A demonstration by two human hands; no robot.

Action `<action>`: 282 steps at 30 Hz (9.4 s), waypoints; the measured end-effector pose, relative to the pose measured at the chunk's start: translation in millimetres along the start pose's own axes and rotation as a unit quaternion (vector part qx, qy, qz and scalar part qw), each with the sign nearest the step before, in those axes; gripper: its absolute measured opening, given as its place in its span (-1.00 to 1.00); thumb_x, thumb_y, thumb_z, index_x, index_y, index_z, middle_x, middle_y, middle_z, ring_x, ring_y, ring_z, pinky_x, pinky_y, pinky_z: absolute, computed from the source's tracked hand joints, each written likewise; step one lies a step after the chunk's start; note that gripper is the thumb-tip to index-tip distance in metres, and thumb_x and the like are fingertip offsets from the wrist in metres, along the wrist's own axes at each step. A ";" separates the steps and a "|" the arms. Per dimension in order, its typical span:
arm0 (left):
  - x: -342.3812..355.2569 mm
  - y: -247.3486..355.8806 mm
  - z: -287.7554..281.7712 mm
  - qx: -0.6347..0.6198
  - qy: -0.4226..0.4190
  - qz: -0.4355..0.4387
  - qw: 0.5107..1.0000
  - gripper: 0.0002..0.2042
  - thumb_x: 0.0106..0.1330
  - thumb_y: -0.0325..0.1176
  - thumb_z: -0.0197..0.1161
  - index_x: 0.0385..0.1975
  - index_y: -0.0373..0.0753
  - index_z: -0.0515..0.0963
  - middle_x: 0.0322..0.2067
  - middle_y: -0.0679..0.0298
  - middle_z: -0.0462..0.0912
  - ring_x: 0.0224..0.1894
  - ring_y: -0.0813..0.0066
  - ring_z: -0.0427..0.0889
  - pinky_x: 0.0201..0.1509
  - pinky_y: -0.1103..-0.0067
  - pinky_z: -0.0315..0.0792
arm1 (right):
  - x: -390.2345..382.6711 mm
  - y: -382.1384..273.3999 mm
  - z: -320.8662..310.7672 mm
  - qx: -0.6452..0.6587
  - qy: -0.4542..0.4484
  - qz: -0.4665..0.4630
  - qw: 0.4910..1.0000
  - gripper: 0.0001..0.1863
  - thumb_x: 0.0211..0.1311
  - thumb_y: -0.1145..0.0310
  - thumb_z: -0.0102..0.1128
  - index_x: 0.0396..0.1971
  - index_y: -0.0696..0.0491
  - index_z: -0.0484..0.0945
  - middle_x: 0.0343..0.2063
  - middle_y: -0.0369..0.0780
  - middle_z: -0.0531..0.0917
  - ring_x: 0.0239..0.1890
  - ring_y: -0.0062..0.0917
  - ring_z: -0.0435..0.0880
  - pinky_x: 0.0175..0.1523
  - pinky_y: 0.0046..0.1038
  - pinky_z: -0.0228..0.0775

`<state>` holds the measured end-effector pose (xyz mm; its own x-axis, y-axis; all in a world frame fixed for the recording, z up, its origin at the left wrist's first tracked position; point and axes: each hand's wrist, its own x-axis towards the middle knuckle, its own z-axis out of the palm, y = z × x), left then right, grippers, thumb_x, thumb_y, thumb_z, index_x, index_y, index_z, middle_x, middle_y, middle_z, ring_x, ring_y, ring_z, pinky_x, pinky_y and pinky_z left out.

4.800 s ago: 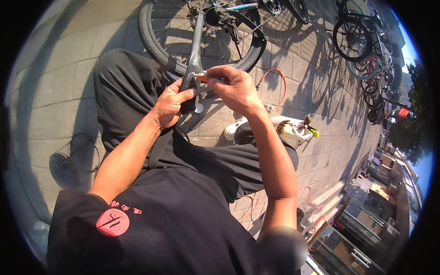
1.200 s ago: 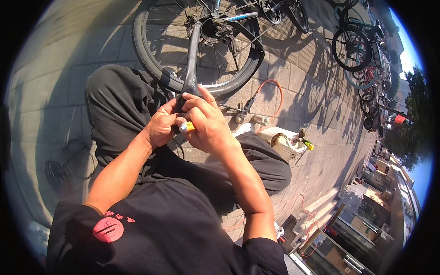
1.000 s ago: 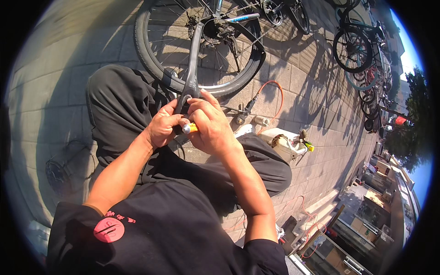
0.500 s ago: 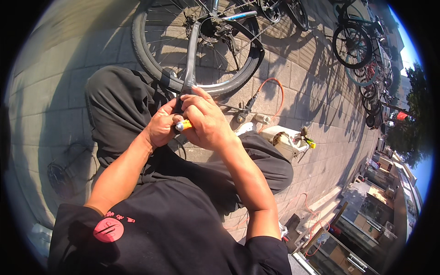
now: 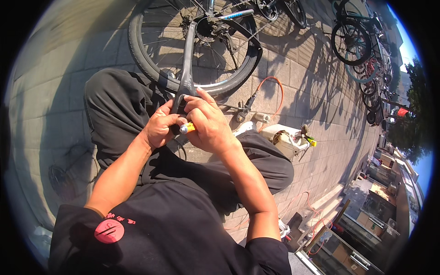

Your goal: The person sits on the ground and applies liquid sealant from a yellow bottle into a bicycle inner tube. They then use a small orange tool to spread the sealant inside the tube. The bicycle wheel is visible nearby.

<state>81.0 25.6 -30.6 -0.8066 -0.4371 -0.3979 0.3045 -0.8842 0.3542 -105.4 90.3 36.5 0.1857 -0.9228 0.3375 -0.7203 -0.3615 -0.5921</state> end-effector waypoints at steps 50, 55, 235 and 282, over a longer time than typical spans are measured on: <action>7.7 -9.2 -3.3 0.114 0.019 0.017 0.993 -0.57 0.45 -0.60 0.24 0.31 -0.23 0.60 -0.03 0.37 0.72 -0.05 0.60 0.69 0.13 0.57 0.60 | 41.0 -10.3 -57.6 -0.208 -0.345 0.234 0.885 -0.61 0.59 0.13 0.21 -0.32 0.17 0.71 -0.51 0.06 0.77 -0.38 0.02 0.85 -0.24 0.04 0.64; 5.1 -3.4 4.2 0.148 0.016 0.022 0.989 -0.59 0.45 -0.58 0.25 0.29 -0.22 0.61 -0.03 0.42 0.70 -0.06 0.66 0.64 0.12 0.62 0.54 | 45.4 -7.1 -56.2 -0.218 -0.368 0.195 0.882 -0.56 0.67 0.10 0.10 -0.33 0.14 0.66 -0.56 0.03 0.73 -0.44 0.01 0.82 -0.33 0.02 0.60; 9.1 -13.1 3.4 0.274 0.015 0.075 0.959 -0.55 0.44 -0.66 0.18 0.30 -0.24 0.63 -0.11 0.56 0.64 -0.12 0.81 0.54 0.01 0.71 0.46 | 24.6 -12.1 -35.7 -0.216 -0.273 0.201 0.916 -0.67 0.68 0.20 0.18 -0.33 0.08 0.57 -0.63 -0.05 0.68 -0.53 -0.09 0.78 -0.41 -0.09 0.54; 3.7 -1.5 -6.1 0.058 -0.043 -0.002 0.997 -0.57 0.49 -0.60 0.21 0.34 -0.29 0.55 0.04 0.30 0.75 0.06 0.54 0.75 0.20 0.52 0.65 | -3.4 -7.9 -2.8 0.008 -0.026 0.025 0.999 -0.78 0.28 0.48 0.47 -0.21 0.10 0.55 -0.13 -0.10 0.72 0.21 -0.12 0.76 0.58 0.11 0.35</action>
<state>80.7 24.2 -37.8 -0.8495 -0.4141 -0.3269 0.2448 -0.8582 0.4511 -102.2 96.7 42.0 0.1845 -0.9454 0.2688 -0.7186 -0.3163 -0.6193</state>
